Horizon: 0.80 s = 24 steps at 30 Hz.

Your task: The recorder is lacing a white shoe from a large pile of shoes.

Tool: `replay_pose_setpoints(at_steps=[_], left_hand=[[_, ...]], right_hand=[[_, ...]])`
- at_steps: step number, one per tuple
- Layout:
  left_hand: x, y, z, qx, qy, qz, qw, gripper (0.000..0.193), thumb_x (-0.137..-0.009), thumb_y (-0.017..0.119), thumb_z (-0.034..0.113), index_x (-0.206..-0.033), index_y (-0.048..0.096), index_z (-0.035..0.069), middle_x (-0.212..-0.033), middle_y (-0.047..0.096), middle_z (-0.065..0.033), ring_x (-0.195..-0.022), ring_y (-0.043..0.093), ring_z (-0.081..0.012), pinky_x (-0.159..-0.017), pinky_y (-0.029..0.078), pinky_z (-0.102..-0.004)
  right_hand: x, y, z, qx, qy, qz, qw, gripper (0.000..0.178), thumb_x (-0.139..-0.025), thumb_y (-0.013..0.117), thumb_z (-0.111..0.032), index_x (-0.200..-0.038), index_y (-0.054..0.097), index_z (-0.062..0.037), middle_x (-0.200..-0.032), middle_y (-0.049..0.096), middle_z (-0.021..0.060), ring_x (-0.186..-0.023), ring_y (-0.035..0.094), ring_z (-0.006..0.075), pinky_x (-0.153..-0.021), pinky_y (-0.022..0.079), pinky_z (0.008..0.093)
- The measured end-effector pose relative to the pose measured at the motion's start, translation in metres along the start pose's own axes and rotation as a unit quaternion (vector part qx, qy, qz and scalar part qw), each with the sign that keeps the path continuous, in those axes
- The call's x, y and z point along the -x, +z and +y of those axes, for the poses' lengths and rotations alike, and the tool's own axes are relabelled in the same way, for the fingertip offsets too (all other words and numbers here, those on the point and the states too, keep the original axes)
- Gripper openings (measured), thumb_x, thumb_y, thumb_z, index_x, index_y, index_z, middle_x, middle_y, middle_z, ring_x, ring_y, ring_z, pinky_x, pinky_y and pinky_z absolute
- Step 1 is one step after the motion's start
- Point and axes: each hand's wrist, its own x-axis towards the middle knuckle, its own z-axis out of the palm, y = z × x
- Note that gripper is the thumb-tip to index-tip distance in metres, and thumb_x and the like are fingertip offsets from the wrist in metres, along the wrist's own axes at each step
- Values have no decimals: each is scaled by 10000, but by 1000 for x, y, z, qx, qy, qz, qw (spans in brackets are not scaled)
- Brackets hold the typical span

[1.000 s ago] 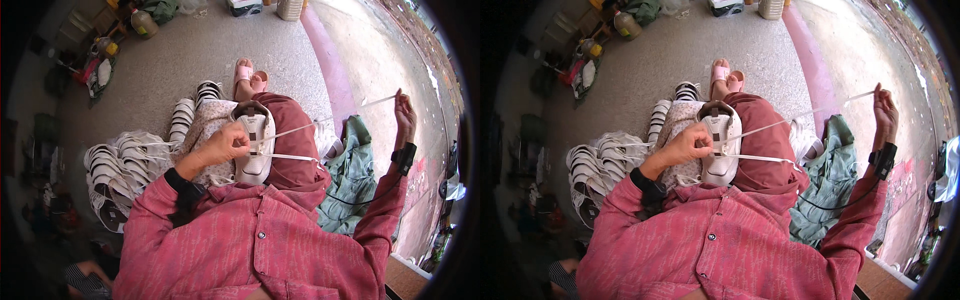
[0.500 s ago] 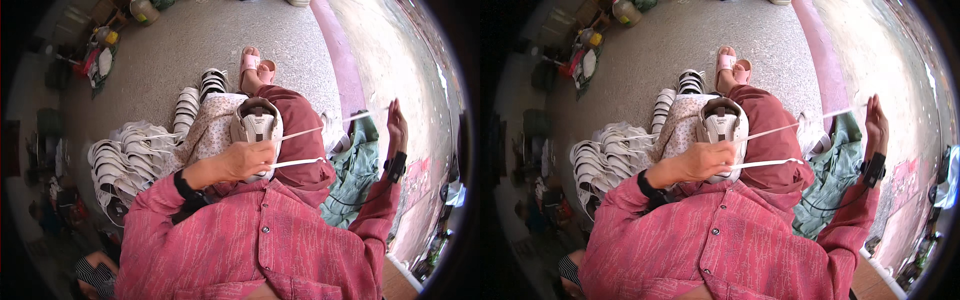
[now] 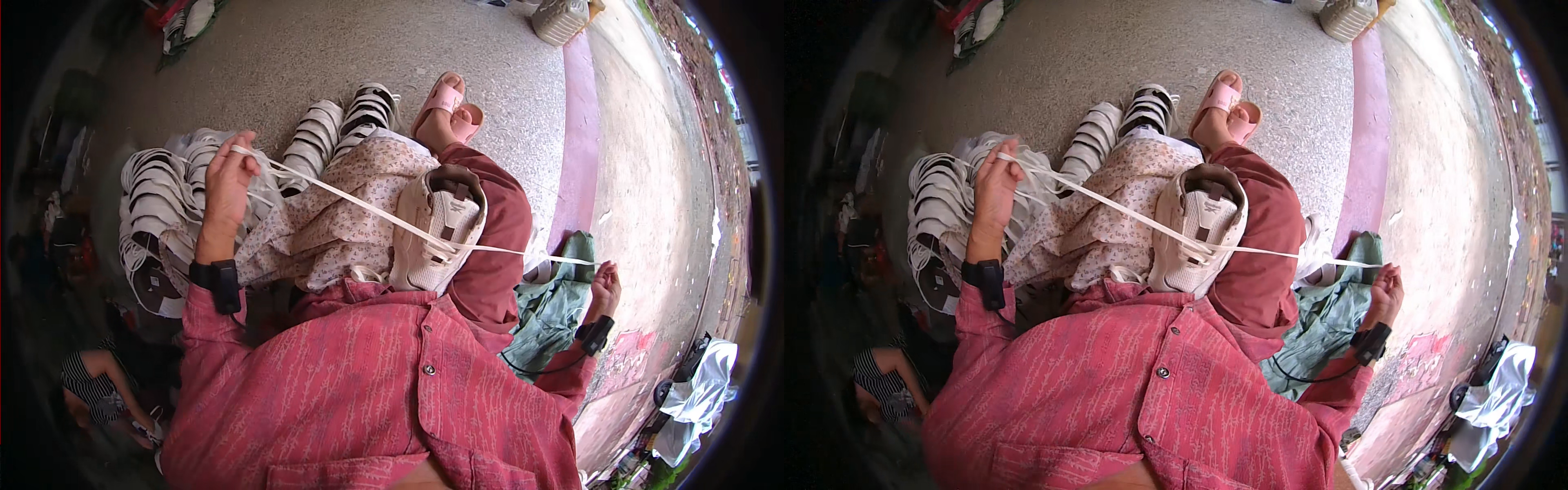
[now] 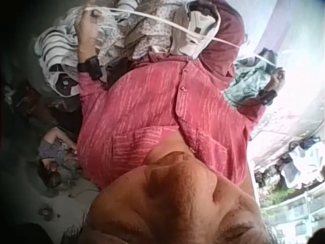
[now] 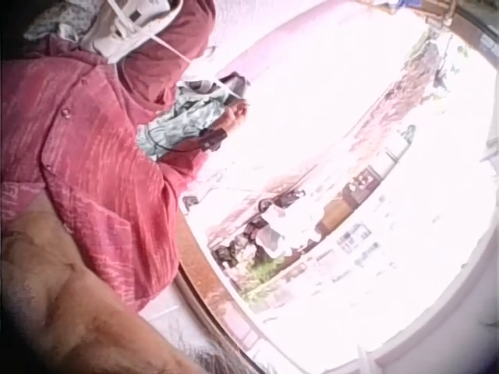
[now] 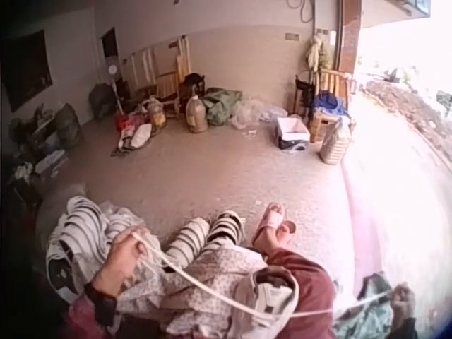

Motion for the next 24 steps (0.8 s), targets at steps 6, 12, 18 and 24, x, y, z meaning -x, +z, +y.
replay_pose_setpoints(at_steps=[6,12,18,24], left_hand=[[-27,-52,10,46,10,119,992,353,-966,599,169,-1272,562,-2,-1142,626,-79,-905,598,-131,-778,515,-270],[-55,-152,30,238,-40,-26,970,314,-1001,544,218,-1235,572,11,-835,558,8,-618,468,-71,-552,394,-211],[-13,-34,28,-99,-16,54,993,255,-1028,487,258,-1089,609,43,-601,344,84,-482,280,-16,-409,217,-200],[36,100,-33,-362,51,-322,873,194,-986,541,174,-973,682,41,-792,610,-6,-699,550,-88,-634,455,-239]], right_hand=[[63,162,116,444,-84,77,889,178,-959,614,-174,-1001,636,-3,-698,554,-11,-568,493,70,-545,451,223],[115,211,204,609,-8,-180,772,139,-994,526,-94,-1043,632,-18,-809,648,16,-598,549,58,-528,442,208],[131,227,208,647,113,-219,721,138,-982,541,-115,-992,638,-18,-837,693,30,-553,534,57,-509,436,210],[132,228,207,622,139,-228,736,147,-980,548,-131,-978,639,-16,-813,678,19,-542,510,57,-506,424,215]])
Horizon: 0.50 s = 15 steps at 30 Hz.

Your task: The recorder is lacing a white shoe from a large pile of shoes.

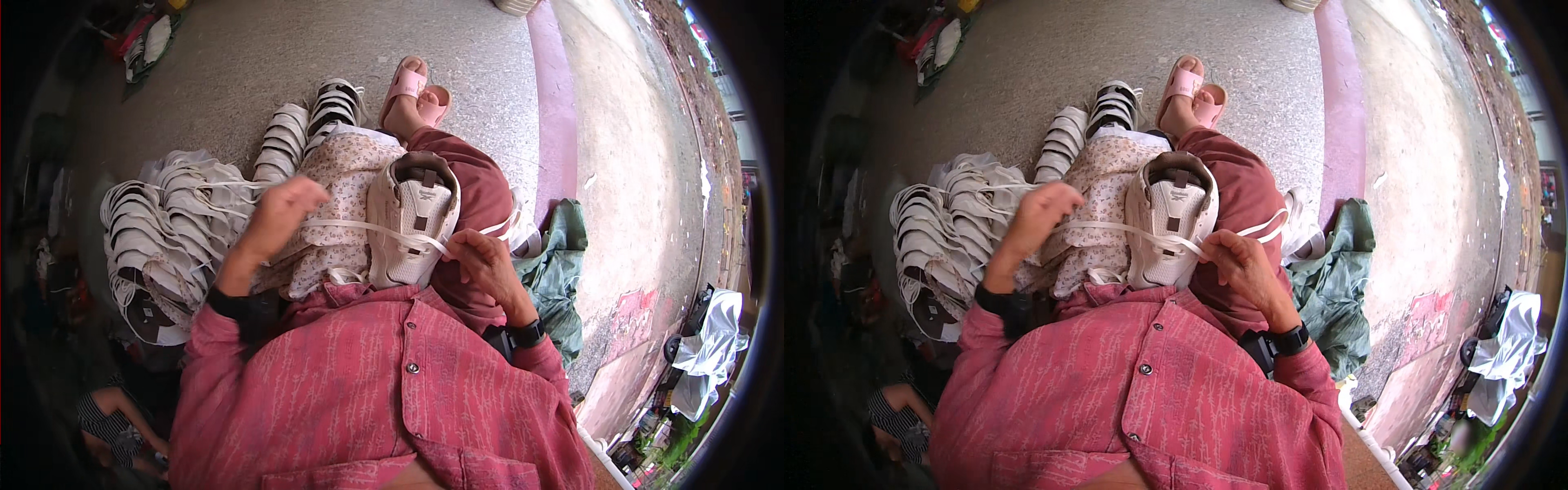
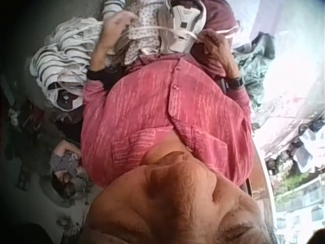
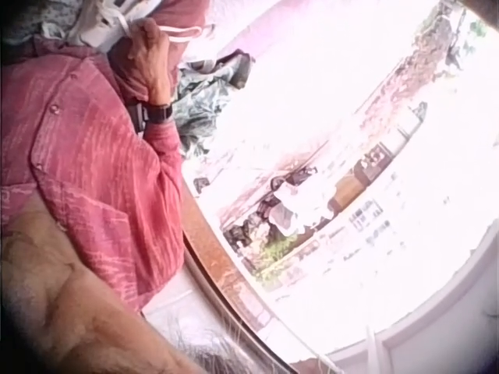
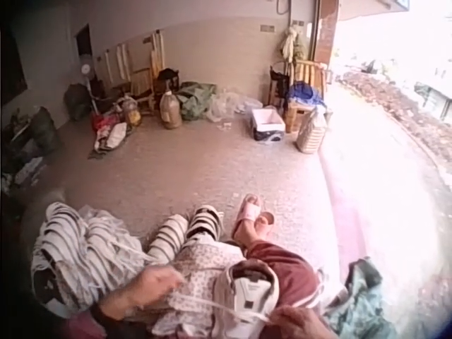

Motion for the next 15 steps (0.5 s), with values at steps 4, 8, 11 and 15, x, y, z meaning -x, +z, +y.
replay_pose_setpoints(at_steps=[4,8,11,15], left_hand=[[-14,51,17,-37,-2,-88,995,184,-957,586,153,-973,683,-2,-813,682,-89,-737,627,-150,-683,497,-301],[-15,57,19,-64,9,-152,986,206,-952,588,188,-961,673,1,-763,661,-119,-693,634,-191,-665,499,-317],[-13,63,15,-60,57,-214,973,201,-941,579,180,-894,640,-6,-777,631,-130,-702,622,-242,-661,487,-338],[-15,69,11,-32,134,-120,983,190,-929,578,157,-855,620,-12,-767,600,-124,-699,602,-238,-664,478,-351]], right_hand=[[-2,1,3,-34,24,-1,999,150,-969,563,-146,-962,645,-20,-788,653,6,-552,493,50,-496,404,213],[-6,4,-7,-61,66,8,996,156,-959,569,-151,-955,650,-17,-759,649,13,-535,481,45,-473,381,209],[-10,7,-10,-19,68,20,997,161,-951,573,-152,-948,654,-12,-728,647,21,-517,464,40,-458,359,203],[-20,0,-3,-180,128,-8,975,167,-947,576,-152,-911,649,-7,-708,651,37,-513,490,56,-451,362,211]])
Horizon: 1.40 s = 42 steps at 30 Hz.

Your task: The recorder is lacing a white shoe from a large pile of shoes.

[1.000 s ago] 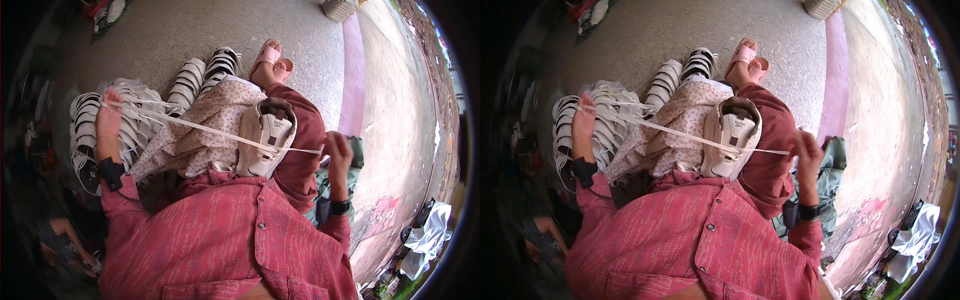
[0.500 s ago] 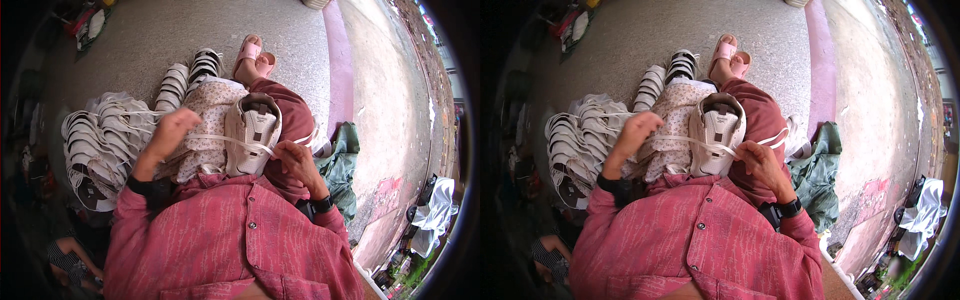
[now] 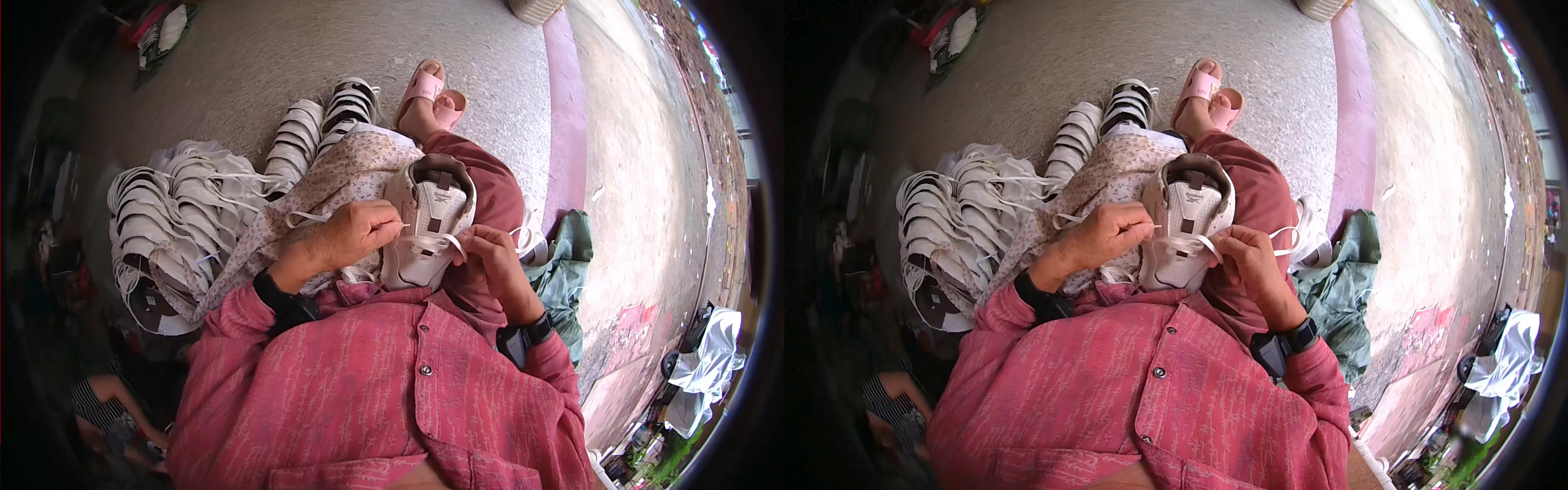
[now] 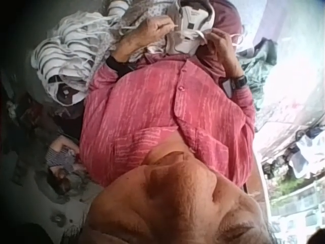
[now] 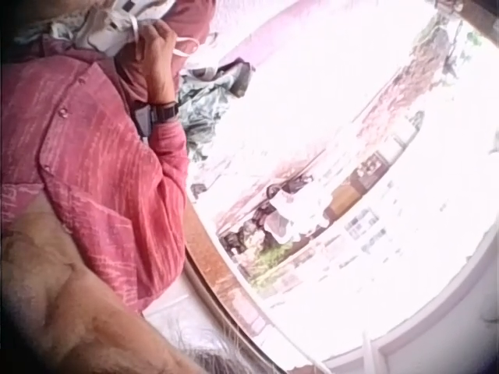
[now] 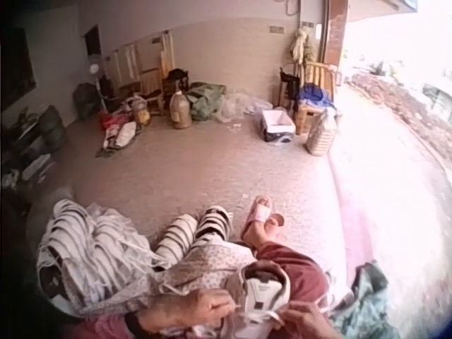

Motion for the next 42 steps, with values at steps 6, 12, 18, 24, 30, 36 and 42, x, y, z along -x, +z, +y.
replay_pose_setpoints(at_steps=[6,12,18,24,30,36,42], left_hand=[[-4,1,-2,-40,32,13,999,158,-884,603,130,-805,597,-7,-741,571,-126,-678,581,-281,-643,463,-375],[-7,7,1,-82,58,26,995,172,-854,606,141,-754,566,8,-726,571,-142,-686,575,-352,-629,456,-425],[-22,12,6,-153,77,52,984,135,-815,593,101,-728,541,12,-687,566,-140,-630,571,-369,-597,459,-460],[-38,-22,26,-263,136,-19,955,180,-759,684,125,-855,565,31,-956,604,-121,-891,611,-329,-757,481,-437],[-51,-40,26,-178,152,-138,962,420,-676,781,98,-1026,553,56,-1020,540,-106,-988,601,-320,-833,484,-420],[-55,-37,7,-87,111,-181,973,342,-693,785,114,-917,533,57,-914,529,-85,-865,601,-307,-725,479,-392],[-48,-28,-5,-22,130,-136,982,293,-710,786,109,-856,539,51,-885,513,-68,-814,583,-265,-699,469,-360]], right_hand=[[8,8,-21,356,-182,57,915,169,-861,672,-115,-998,607,-40,-860,662,74,-679,652,197,-561,494,299],[2,6,-34,539,-302,40,785,359,-741,768,-123,-1047,581,-96,-902,600,81,-792,651,298,-644,516,404],[-17,-8,-35,524,-350,-18,776,295,-698,786,-148,-940,626,-94,-864,588,73,-783,637,300,-658,508,390],[-15,-11,-38,508,-389,-22,768,274,-683,799,-184,-903,650,-116,-841,588,63,-793,621,266,-694,483,381],[-14,12,-57,549,-516,20,657,199,-720,778,-141,-898,691,-127,-844,567,34,-748,565,229,-704,453,353],[-41,39,-20,489,-510,-10,707,240,-698,735,-140,-933,689,-111,-857,564,38,-802,581,222,-705,449,359],[-43,45,-31,542,-525,-22,656,104,-750,676,-130,-853,666,-115,-854,579,22,-770,577,241,-679,451,382]])
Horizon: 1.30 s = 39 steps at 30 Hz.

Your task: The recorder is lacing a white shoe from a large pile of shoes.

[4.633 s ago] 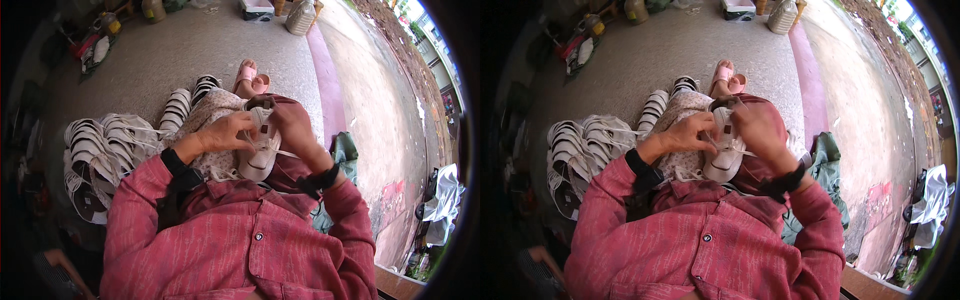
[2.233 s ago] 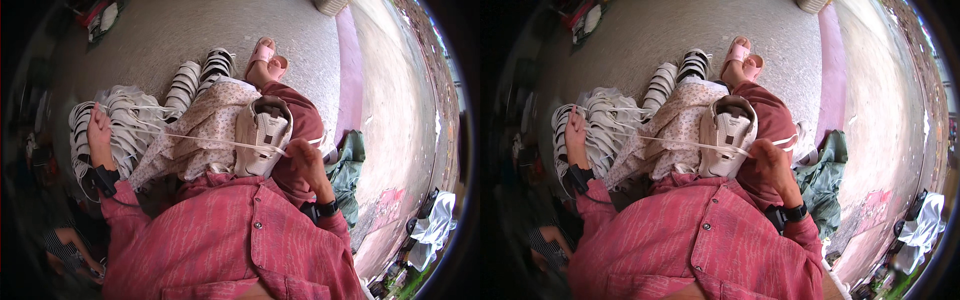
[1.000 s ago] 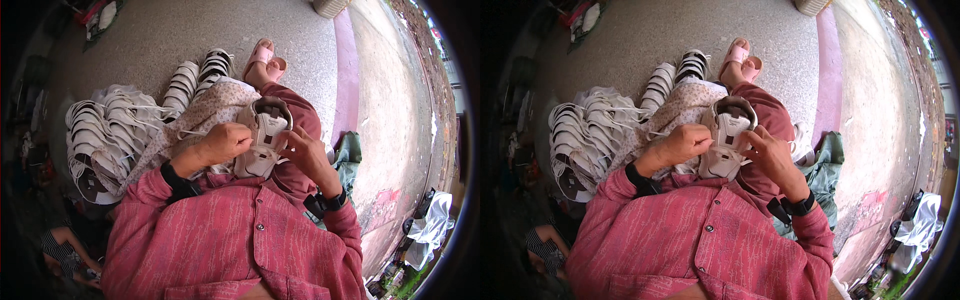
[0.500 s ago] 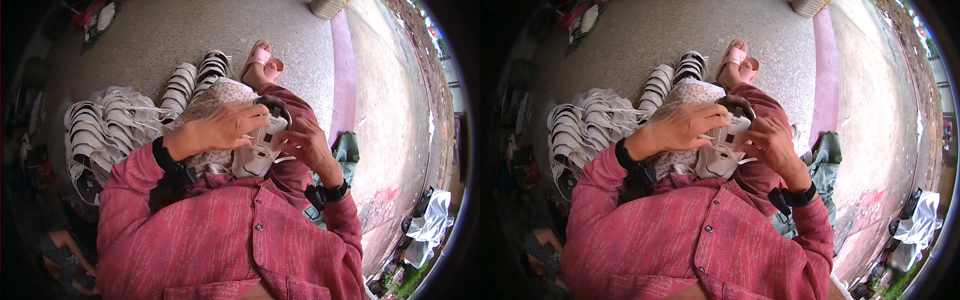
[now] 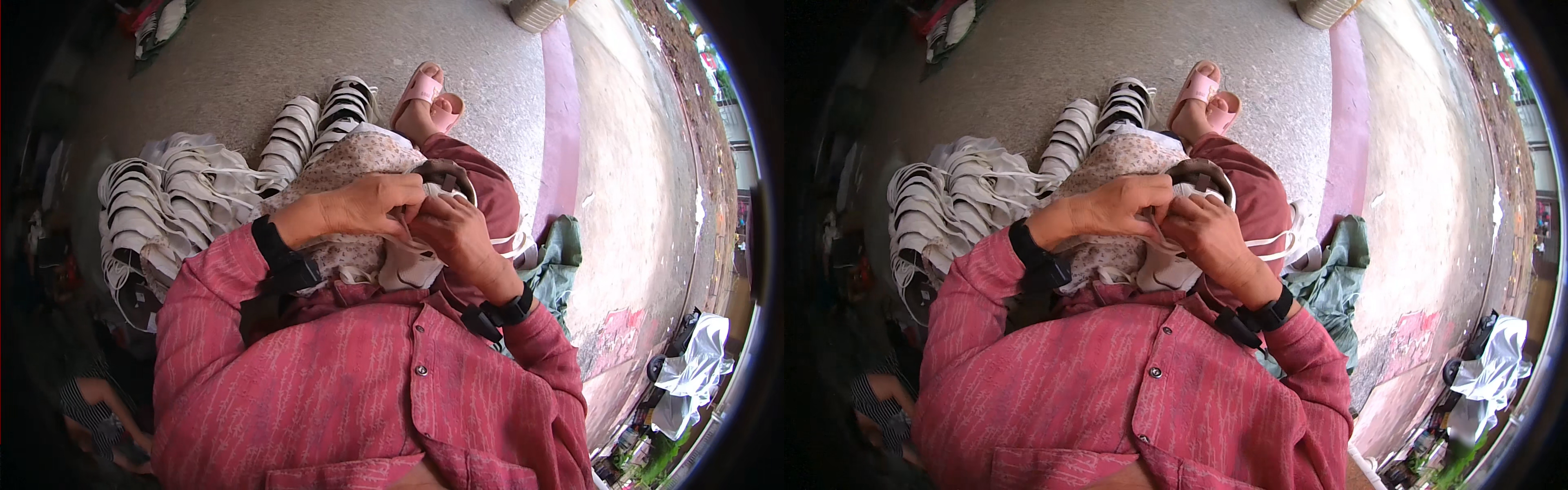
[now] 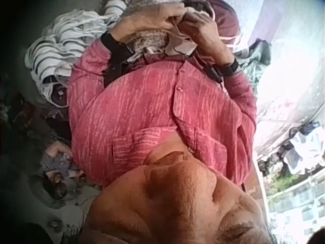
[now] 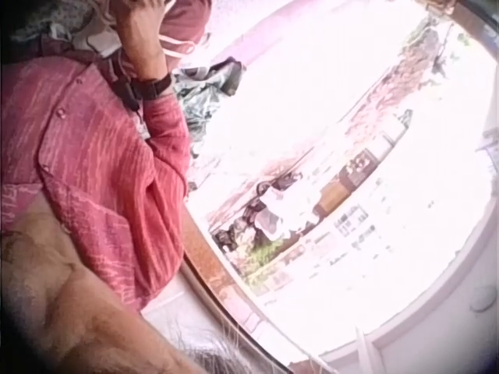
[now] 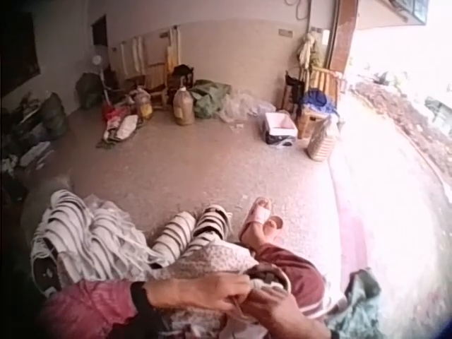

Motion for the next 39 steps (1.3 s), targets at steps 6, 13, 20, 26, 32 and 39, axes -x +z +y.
replay_pose_setpoints(at_steps=[6,13,20,26,32,39], left_hand=[[3,5,28,-15,-61,3,998,327,-657,842,241,-812,611,69,-938,498,-58,-824,564,-249,-749,473,-336],[1,36,35,-159,-66,89,981,240,-684,814,231,-762,653,72,-968,495,-53,-944,530,-244,-812,457,-355],[-2,27,25,-24,-99,35,994,181,-718,784,196,-754,655,73,-1000,494,-53,-957,528,-249,-850,440,-359],[-2,29,35,-132,-98,40,986,150,-708,769,174,-733,645,93,-995,490,-56,-985,514,-243,-880,424,-362],[-7,26,25,-40,-81,36,995,100,-724,738,125,-778,671,75,-984,483,-49,-967,509,-220,-853,439,-322],[-11,17,21,63,-132,16,989,96,-759,722,143,-802,685,66,-935,503,-48,-939,529,-202,-767,468,-287]], right_hand=[[28,-79,59,141,252,163,944,61,-837,657,-133,-878,655,-87,-822,615,65,-693,598,231,-626,453,349],[29,-57,26,-722,352,193,564,201,-992,496,-195,-1013,600,-25,-1012,667,128,-812,644,204,-804,524,324],[64,-51,85,-842,295,325,312,158,-984,455,-84,-945,563,25,-944,646,144,-922,630,252,-993,476,430],[99,-95,131,-706,280,427,491,121,-967,465,17,-991,558,92,-962,608,171,-928,616,262,-1083,431,411],[212,-206,236,-686,164,656,269,108,-977,503,-23,-939,543,70,-833,625,169,-807,644,265,-1006,502,480],[137,-120,173,-182,355,565,722,221,-983,560,-130,-1120,632,28,-1065,668,128,-983,660,236,-969,502,337]])
